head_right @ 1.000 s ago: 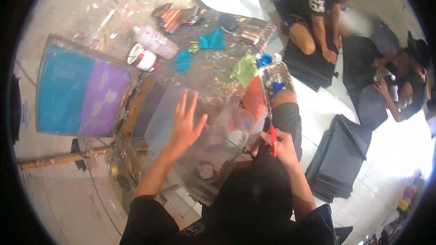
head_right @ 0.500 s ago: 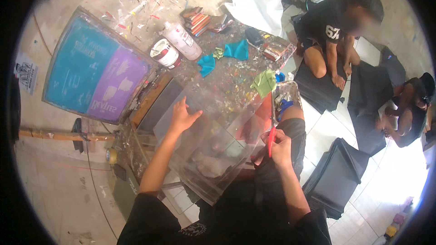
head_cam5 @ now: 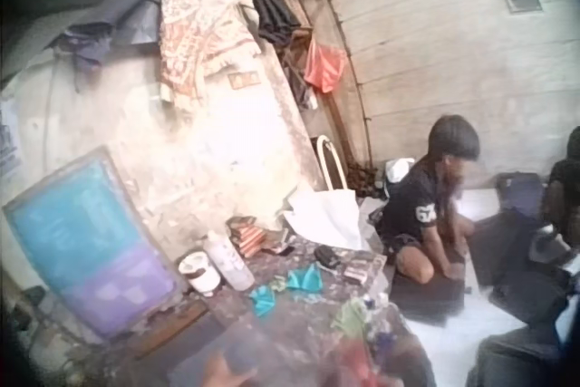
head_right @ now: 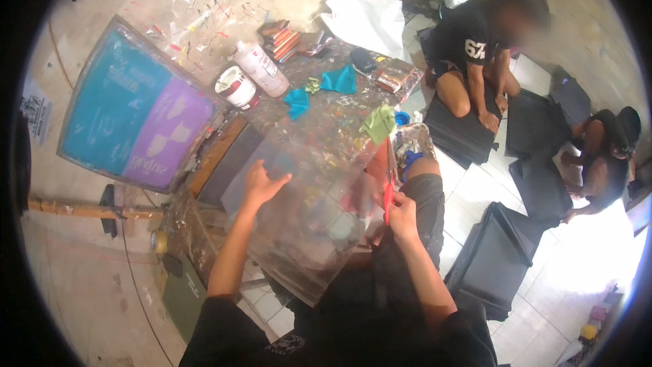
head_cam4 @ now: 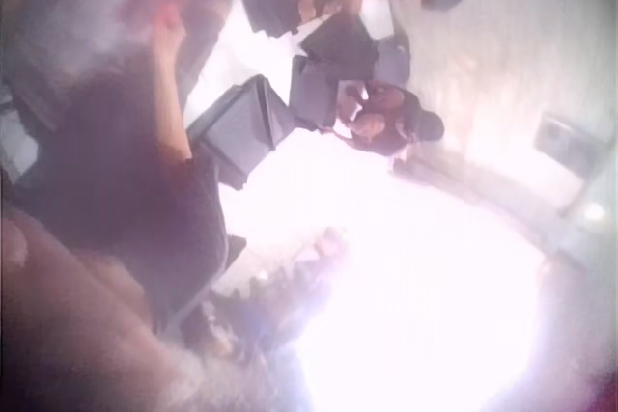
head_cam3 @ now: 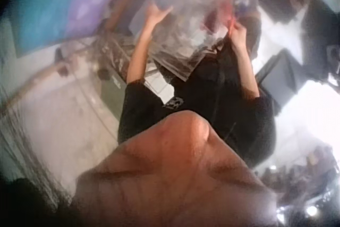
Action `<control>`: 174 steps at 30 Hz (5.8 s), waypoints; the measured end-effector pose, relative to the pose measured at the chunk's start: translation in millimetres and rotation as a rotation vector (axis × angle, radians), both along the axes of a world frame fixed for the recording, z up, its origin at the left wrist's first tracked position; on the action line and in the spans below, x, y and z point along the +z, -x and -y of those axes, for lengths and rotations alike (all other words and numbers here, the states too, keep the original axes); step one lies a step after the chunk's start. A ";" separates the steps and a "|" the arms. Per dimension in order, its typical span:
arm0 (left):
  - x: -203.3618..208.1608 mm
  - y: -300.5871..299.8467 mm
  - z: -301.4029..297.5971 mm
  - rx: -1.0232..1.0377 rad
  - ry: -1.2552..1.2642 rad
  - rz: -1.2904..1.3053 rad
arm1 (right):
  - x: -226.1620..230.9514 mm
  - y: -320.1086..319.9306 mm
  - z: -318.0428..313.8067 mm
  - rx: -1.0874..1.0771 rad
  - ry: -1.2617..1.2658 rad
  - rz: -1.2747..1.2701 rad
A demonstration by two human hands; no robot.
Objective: The person aligns a transparent film over a light table, uses scissors to cut a section of the film, and then positions a screen printing frame over the table.
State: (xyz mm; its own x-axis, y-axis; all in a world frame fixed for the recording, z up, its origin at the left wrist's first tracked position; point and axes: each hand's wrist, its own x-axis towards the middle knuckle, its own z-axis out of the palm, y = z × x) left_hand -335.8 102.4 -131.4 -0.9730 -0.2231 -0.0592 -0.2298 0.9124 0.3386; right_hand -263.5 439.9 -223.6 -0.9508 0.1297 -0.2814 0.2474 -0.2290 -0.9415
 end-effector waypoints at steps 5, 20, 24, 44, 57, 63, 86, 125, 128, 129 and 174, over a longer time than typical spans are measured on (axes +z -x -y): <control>4.6 -6.2 -0.4 0.014 -0.086 0.029 | 23.6 -2.4 -2.0 0.002 0.123 0.034; 18.6 19.2 13.4 -0.070 -0.553 -0.061 | 124.8 21.5 -15.5 0.257 -0.010 -0.610; 26.5 19.8 22.3 -0.099 -0.927 0.146 | 149.5 24.2 -13.9 0.324 0.117 -0.665; 294.6 -222.5 79.2 -0.214 -0.503 -1.076 | 280.0 68.6 43.1 0.404 0.039 -0.983; 47.9 -207.7 -88.4 -0.556 0.118 -0.364 | 106.4 35.2 24.1 0.149 -0.186 -0.364; 1.2 -201.0 -122.8 -0.503 0.070 -0.391 | 74.0 -25.8 -9.7 0.114 -0.310 -0.287; -15.0 -105.8 -183.2 -0.560 0.031 -0.379 | 52.7 -83.4 -28.9 0.063 -0.186 0.066; -31.5 -92.0 -194.8 -0.632 0.102 -0.354 | 17.6 -83.5 -7.4 0.179 -0.132 0.135; -29.1 -92.5 -195.1 -0.636 0.089 -0.338 | 16.4 -83.0 -7.7 0.174 -0.152 0.127; -29.1 -92.9 -195.0 -0.635 0.094 -0.334 | 16.6 -82.8 -7.5 0.176 -0.152 0.126; 34.8 -128.8 -177.2 -0.501 -0.233 -0.449 | 57.6 -65.4 -43.3 0.058 -0.387 -0.133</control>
